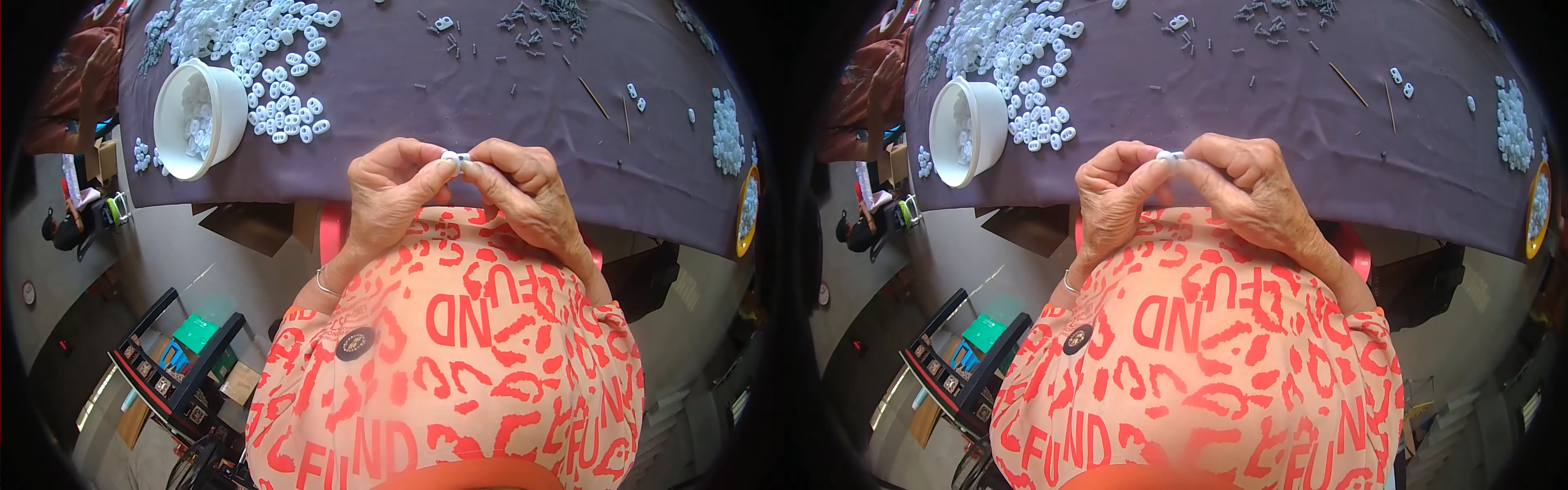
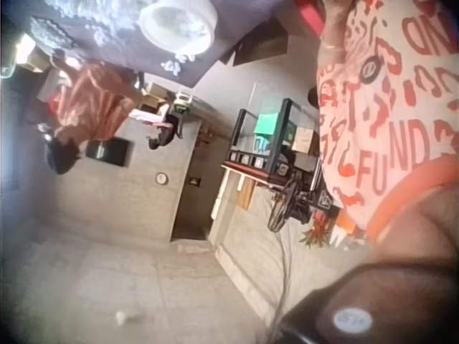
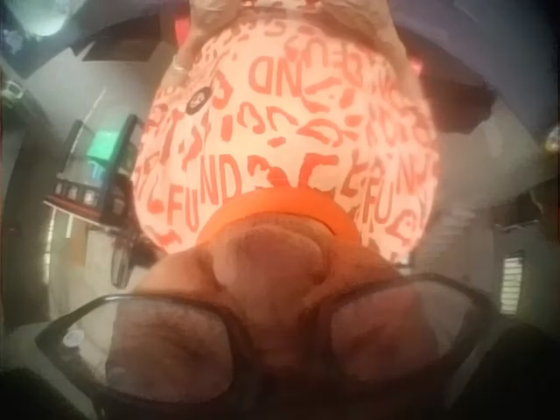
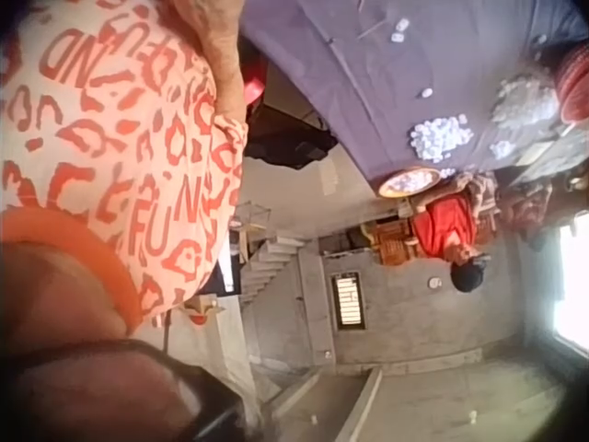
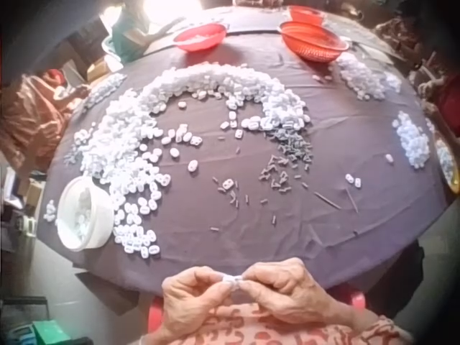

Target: The person assembles small plastic cord locks by inserting springs into the plastic toggle pieces by hand.

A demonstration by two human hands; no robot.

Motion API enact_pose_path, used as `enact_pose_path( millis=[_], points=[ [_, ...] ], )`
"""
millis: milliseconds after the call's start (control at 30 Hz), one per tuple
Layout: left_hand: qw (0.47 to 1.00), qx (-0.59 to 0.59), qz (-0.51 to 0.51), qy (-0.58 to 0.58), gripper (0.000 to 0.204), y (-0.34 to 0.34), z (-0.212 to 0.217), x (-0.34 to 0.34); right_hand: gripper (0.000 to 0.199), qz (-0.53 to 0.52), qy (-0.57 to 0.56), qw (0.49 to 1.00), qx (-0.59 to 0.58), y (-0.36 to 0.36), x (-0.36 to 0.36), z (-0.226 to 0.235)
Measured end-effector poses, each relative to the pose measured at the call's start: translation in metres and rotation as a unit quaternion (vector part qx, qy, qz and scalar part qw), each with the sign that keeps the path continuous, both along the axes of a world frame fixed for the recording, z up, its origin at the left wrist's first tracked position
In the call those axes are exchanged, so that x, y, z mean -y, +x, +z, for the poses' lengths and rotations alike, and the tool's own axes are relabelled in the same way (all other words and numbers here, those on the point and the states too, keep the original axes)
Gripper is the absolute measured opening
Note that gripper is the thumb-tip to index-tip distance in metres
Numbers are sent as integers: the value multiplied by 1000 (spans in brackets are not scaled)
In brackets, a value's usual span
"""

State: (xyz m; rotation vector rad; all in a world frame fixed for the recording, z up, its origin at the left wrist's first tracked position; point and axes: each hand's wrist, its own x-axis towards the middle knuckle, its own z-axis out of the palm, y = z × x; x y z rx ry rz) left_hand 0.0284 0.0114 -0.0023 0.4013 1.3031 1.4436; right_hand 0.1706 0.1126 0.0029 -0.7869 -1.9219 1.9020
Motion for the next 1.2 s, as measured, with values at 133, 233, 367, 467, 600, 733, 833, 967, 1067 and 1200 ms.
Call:
enact_pose_path(
  millis=[133,233,367,467,600,733,833,967,1067,1200],
  points=[
    [1000,-14,-2,-5,10,2,3,-1,13,19,-18,1000,9,3,-1,0],
    [1000,-23,-10,-3,8,2,2,-1,14,15,-73,997,18,2,0,7],
    [999,-32,-12,-11,6,2,4,-2,14,10,-98,995,6,2,-1,5],
    [999,-41,-18,-5,6,2,2,-3,14,21,-104,994,17,3,-3,4],
    [1000,-26,-16,0,7,1,0,-5,14,31,-130,991,8,2,-9,-2],
    [999,-47,-19,-11,7,1,-3,-5,15,41,-122,991,23,2,-12,-2],
    [999,-46,-14,-19,7,-1,-8,-7,10,25,-48,998,39,-3,-12,-5],
    [996,80,40,-9,10,-1,-13,-10,10,-7,136,991,3,-9,-5,-10],
    [987,154,53,-3,11,-1,-14,-11,19,-46,305,951,29,-15,2,-8],
    [980,195,23,-16,12,0,-12,-10,19,-40,383,922,36,-14,2,-6]
  ],
)
